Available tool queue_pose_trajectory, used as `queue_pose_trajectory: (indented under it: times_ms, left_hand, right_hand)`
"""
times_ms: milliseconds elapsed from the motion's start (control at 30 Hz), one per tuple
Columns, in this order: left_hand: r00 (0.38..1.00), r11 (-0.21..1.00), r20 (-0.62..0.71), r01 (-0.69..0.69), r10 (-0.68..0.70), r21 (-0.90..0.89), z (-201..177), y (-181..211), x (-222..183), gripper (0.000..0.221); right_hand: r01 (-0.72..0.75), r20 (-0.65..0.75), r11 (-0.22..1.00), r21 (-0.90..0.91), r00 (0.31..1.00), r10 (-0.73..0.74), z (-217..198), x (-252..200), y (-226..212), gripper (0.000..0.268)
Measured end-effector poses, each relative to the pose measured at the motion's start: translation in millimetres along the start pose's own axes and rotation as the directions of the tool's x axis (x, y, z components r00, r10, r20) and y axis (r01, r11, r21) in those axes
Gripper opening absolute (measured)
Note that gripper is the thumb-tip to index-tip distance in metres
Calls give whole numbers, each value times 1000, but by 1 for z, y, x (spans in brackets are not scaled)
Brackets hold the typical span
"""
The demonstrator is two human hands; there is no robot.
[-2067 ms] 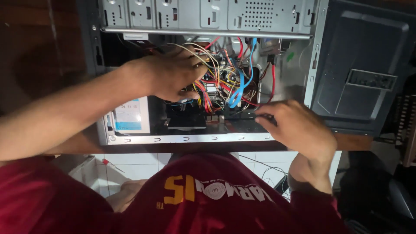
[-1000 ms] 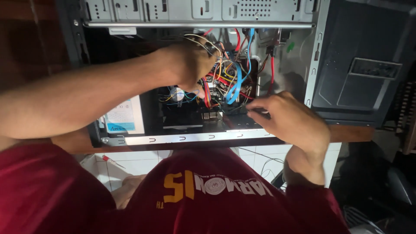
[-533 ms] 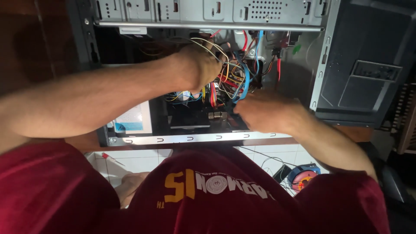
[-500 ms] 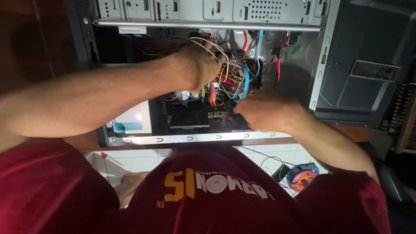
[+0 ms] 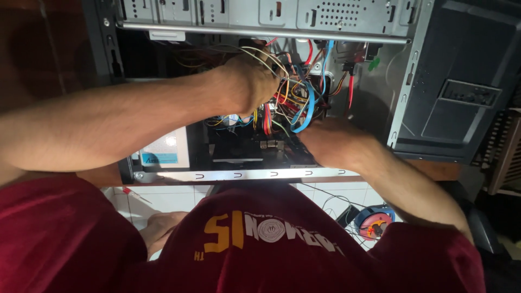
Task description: Securing internal components and managing cables inside a desktop computer case using a screwdriver.
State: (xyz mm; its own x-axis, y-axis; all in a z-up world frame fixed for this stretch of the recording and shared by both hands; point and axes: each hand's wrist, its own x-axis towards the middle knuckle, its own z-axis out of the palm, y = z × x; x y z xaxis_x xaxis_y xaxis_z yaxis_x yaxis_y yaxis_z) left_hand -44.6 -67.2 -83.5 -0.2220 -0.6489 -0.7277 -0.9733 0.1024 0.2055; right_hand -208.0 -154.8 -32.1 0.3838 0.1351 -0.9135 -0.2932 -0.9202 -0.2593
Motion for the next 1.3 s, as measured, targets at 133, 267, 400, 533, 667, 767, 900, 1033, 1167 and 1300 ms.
queue_pose_trajectory:
  times_ms: [133,267,400,533,667,767,900,1033,1167,1300]
  left_hand:
    - [987,998,150,61,-57,-28,1,1,7,116]
    - [981,993,179,95,-81,-74,-2,2,6,119]
    - [988,994,145,69,-56,-85,3,-1,11,96]
    - [998,999,58,23,-25,30,18,-4,28,119]
    - [998,958,49,-55,43,280,-4,0,-1,64]
    - [993,999,116,1,-4,33,-9,1,-5,85]
    - [998,968,-43,-36,48,250,23,-3,11,59]
    - [979,986,-200,8,27,169,43,-5,17,39]
    - [973,987,-229,22,16,162,46,-2,17,37]
    - [963,994,-270,44,-14,104,28,3,3,37]
  right_hand:
    - [-142,125,988,-55,981,148,-18,-13,-13,19]
    - [-77,-33,994,-78,997,75,-18,-27,-3,30]
    - [-112,-81,985,134,989,124,-24,-49,1,33]
    - [-54,-268,985,165,958,98,4,-45,24,18]
    - [44,-339,979,198,940,26,19,-44,29,16]
    - [66,-447,964,258,893,58,25,-42,28,14]
    - [133,-613,944,302,786,85,35,-34,29,7]
    - [165,-709,915,367,687,160,40,-26,29,14]
    - [100,-756,911,401,598,267,44,-22,27,18]
    - [114,-795,904,413,530,296,43,-22,27,23]
